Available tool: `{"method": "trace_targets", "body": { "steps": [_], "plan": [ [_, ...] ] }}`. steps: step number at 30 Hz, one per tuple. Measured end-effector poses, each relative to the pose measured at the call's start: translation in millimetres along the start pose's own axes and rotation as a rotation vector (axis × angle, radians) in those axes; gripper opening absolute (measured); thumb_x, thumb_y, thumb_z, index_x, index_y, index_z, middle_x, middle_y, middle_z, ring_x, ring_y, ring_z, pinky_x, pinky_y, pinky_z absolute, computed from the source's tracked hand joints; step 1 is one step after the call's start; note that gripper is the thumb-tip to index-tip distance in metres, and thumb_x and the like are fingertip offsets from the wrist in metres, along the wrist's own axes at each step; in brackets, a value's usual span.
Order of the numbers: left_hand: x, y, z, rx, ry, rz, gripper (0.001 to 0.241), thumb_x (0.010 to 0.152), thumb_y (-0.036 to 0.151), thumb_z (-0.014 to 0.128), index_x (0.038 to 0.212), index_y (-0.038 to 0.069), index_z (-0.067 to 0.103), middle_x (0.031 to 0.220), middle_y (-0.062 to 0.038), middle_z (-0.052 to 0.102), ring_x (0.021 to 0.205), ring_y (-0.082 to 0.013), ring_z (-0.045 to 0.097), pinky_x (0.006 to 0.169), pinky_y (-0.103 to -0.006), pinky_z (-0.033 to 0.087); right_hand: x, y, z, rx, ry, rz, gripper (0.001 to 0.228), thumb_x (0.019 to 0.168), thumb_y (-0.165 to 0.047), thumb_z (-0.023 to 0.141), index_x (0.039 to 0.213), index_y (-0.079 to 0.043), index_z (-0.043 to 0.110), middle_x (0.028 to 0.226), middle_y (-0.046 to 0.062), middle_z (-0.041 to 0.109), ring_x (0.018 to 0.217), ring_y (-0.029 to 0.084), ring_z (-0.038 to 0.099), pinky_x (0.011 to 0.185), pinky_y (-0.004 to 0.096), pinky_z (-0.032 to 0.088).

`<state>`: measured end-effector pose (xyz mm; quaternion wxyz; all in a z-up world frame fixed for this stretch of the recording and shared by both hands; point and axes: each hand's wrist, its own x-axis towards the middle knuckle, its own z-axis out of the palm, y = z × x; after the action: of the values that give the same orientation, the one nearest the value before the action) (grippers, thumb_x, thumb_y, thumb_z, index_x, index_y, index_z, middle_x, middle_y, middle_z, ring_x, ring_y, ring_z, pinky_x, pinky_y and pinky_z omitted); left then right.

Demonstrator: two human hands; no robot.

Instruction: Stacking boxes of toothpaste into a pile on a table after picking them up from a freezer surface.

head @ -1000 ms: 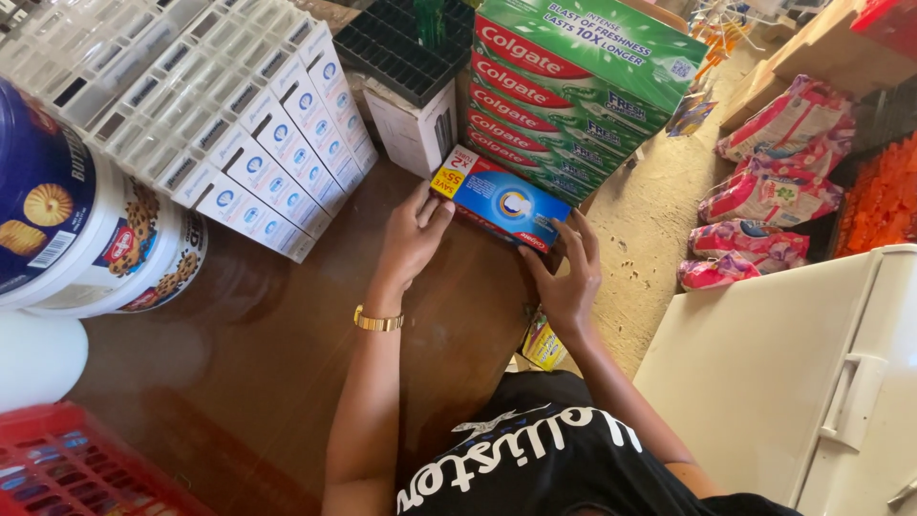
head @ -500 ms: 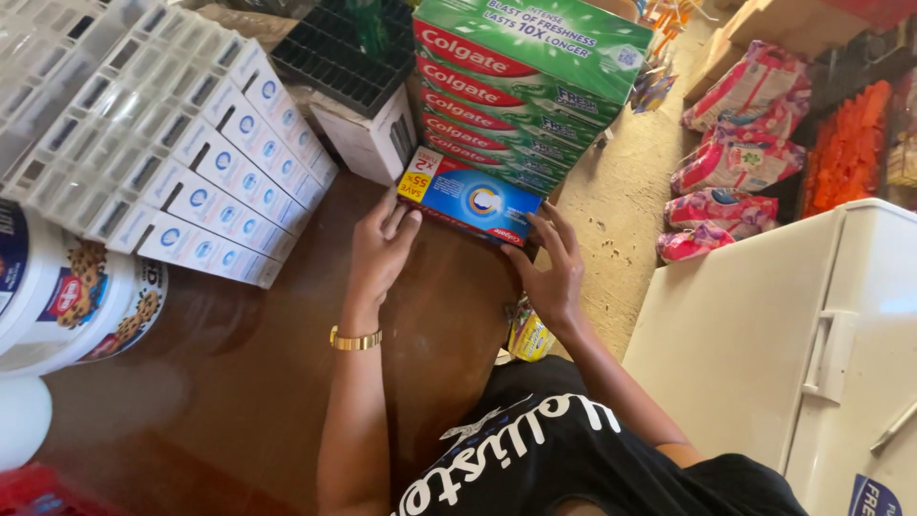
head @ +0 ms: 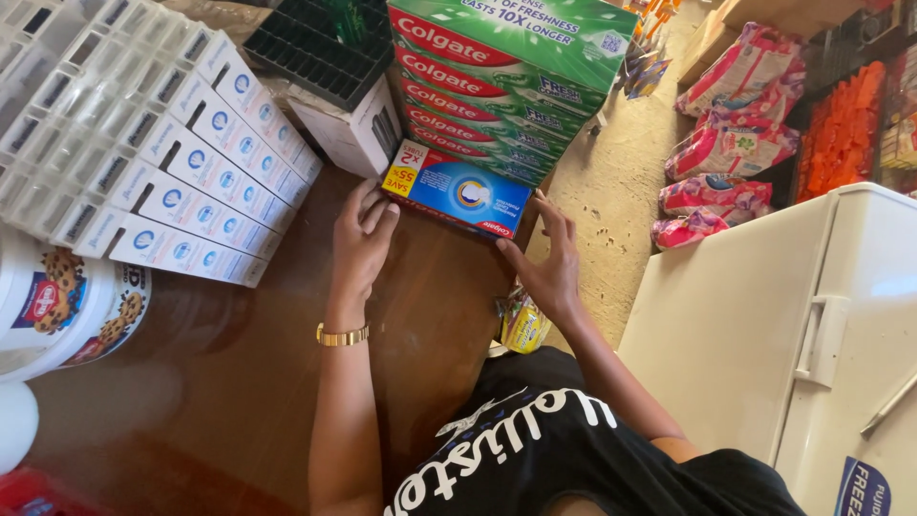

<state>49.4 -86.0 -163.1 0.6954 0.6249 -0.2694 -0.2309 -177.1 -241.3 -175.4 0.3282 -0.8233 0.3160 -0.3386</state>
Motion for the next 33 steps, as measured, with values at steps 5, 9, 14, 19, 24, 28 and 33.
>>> {"method": "trace_targets", "body": {
  "steps": [5,9,14,19,24,28,33],
  "plan": [
    [0,-7,-1,0.050,0.004,-0.005,0.047,0.098,0.005,0.065,0.142,-0.005,0.054,0.138,-0.015,0.063,0.130,-0.0211,0.062,0.107,-0.0304,0.051,2,0,-2,0.025,-0.020,-0.024,0.074,0.084,-0.024,0.089,0.145,-0.006,0.050,0.144,0.019,0.052,0.131,0.034,0.057,0.110,0.044,0.052],
    [1,-7,0,0.054,0.006,-0.018,0.048,0.098,0.004,0.065,0.143,-0.005,0.053,0.140,-0.013,0.063,0.130,-0.0200,0.061,0.107,-0.0300,0.051,4,-1,-3,0.022,-0.051,0.011,0.074,0.084,-0.025,0.088,0.145,-0.007,0.051,0.140,0.020,0.051,0.130,0.034,0.058,0.110,0.045,0.051],
    [-1,-3,2,0.029,-0.005,0.002,0.046,0.098,0.002,0.064,0.142,-0.006,0.055,0.137,-0.013,0.066,0.128,-0.0183,0.063,0.106,-0.0289,0.051,5,2,-3,0.015,-0.064,-0.017,0.075,0.086,-0.027,0.087,0.146,-0.006,0.049,0.138,0.020,0.049,0.130,0.036,0.058,0.110,0.046,0.052],
    [0,-8,2,0.008,-0.023,0.027,0.047,0.098,0.000,0.064,0.143,-0.006,0.054,0.136,-0.013,0.065,0.127,-0.0176,0.062,0.106,-0.0288,0.051,7,0,-5,-0.005,-0.084,-0.005,0.075,0.086,-0.029,0.087,0.146,-0.006,0.049,0.136,0.020,0.050,0.128,0.035,0.059,0.108,0.045,0.054],
    [-1,-11,1,0.097,-0.007,0.046,0.048,0.097,0.000,0.066,0.143,-0.006,0.053,0.134,-0.014,0.066,0.126,-0.0191,0.064,0.103,-0.0305,0.053,7,1,-3,0.005,-0.092,0.001,0.074,0.087,-0.028,0.085,0.146,-0.002,0.048,0.135,0.021,0.053,0.125,0.034,0.061,0.106,0.044,0.054],
    [-2,-9,-1,0.109,-0.009,0.042,0.050,0.095,0.000,0.066,0.144,-0.006,0.053,0.136,-0.015,0.065,0.127,-0.0206,0.062,0.102,-0.0321,0.054,-2,-14,-1,-0.169,0.013,-0.240,0.072,0.088,-0.021,0.085,0.144,0.008,0.049,0.145,0.028,0.056,0.124,0.040,0.058,0.103,0.047,0.051],
    [0,-9,0,0.120,-0.019,0.033,0.053,0.094,-0.002,0.063,0.145,-0.005,0.050,0.141,-0.018,0.062,0.132,-0.0229,0.061,0.106,-0.0331,0.054,-7,-18,-3,-0.133,0.016,-0.228,0.065,0.089,-0.018,0.083,0.141,0.011,0.056,0.132,0.023,0.065,0.123,0.035,0.060,0.103,0.044,0.052]
  ]
}}
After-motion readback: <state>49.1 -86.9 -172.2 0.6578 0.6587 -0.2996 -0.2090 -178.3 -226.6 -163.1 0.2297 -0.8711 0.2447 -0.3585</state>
